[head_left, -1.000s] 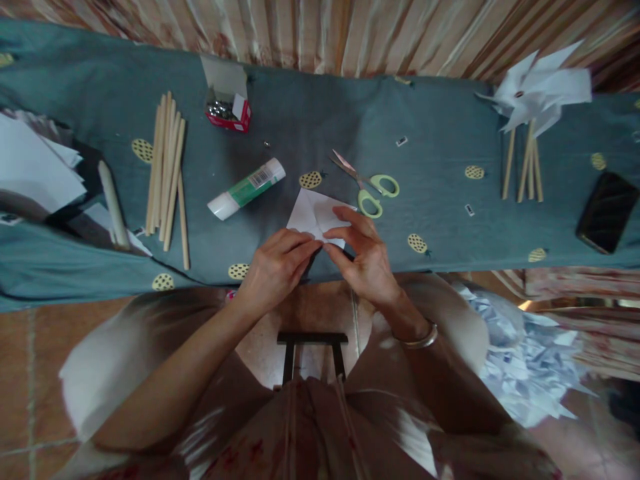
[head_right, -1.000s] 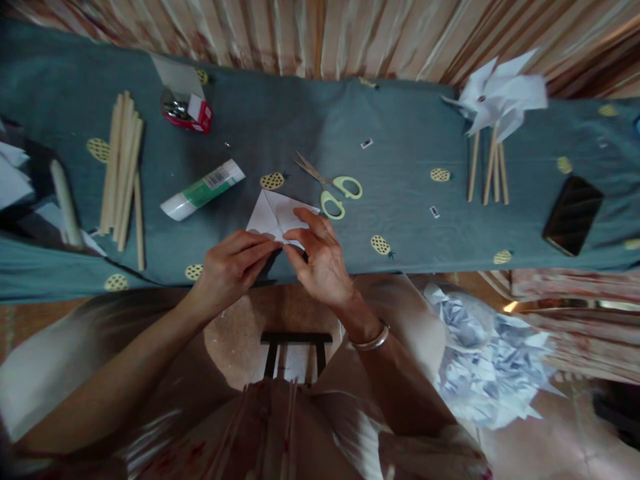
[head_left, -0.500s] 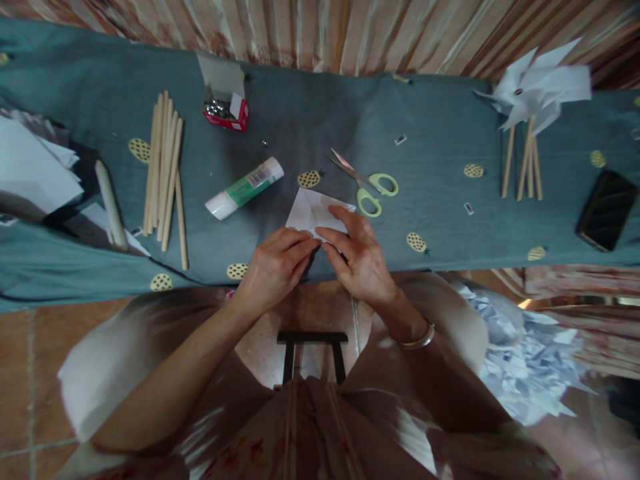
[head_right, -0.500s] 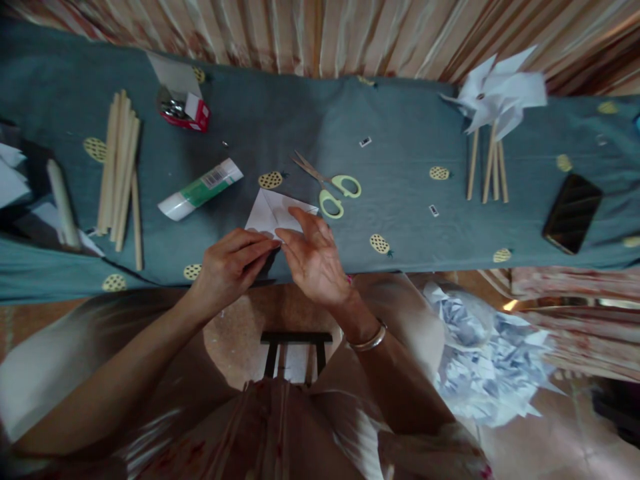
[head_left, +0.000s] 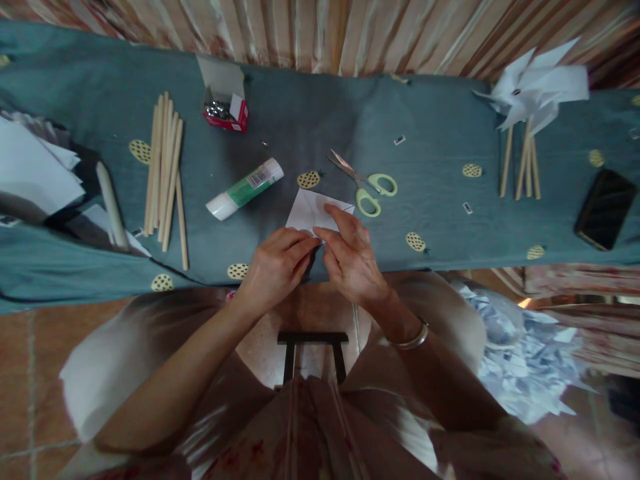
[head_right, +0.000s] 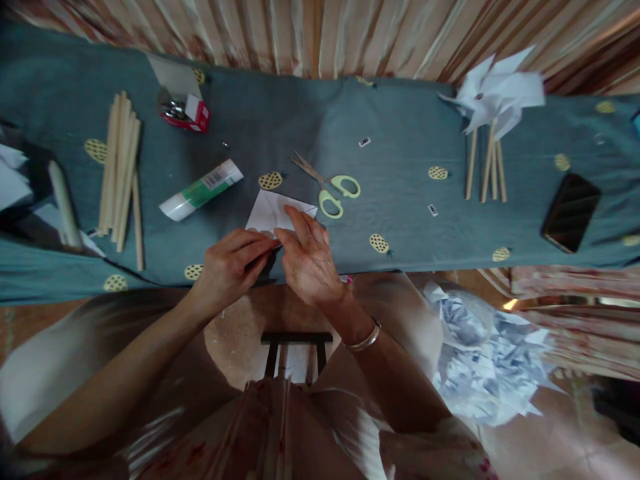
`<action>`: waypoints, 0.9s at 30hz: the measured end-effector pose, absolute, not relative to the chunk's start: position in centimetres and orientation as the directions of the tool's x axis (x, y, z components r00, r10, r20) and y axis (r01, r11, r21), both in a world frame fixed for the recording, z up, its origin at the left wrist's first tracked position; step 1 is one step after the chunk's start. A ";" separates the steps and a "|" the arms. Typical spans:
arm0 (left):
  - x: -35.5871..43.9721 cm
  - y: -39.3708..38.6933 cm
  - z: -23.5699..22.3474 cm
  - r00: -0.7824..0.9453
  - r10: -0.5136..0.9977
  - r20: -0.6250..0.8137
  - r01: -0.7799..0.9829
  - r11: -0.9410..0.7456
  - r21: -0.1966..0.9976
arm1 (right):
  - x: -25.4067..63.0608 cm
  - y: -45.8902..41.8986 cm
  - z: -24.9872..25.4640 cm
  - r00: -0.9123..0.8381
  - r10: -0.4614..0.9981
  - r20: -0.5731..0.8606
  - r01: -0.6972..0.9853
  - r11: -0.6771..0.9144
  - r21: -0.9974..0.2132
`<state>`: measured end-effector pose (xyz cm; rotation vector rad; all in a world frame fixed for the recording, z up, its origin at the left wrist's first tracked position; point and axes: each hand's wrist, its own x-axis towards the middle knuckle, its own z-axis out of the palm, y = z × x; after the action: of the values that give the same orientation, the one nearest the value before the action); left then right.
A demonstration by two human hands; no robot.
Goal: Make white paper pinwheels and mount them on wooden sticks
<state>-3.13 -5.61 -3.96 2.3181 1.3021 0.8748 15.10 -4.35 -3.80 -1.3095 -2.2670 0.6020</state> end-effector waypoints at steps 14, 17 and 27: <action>-3.0 -5.4 -4.0 0.389 0.829 0.401 0.645 -0.556 0.524 | 16.8 -2.9 -3.2 -0.375 0.904 0.203 0.735 0.424 -0.530; -3.0 -5.4 -4.1 0.386 0.827 0.409 0.649 -0.559 0.517 | 16.6 -2.5 -3.1 -0.380 0.907 0.180 0.753 0.416 -0.510; -3.2 -5.3 -4.1 0.395 0.829 0.397 0.662 -0.556 0.503 | 16.7 -1.8 -2.8 -0.353 0.912 0.208 0.756 0.409 -0.511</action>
<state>-3.22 -5.32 -4.07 2.3906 1.3108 0.9097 16.70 -1.80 -2.83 -1.4199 -2.2103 0.4547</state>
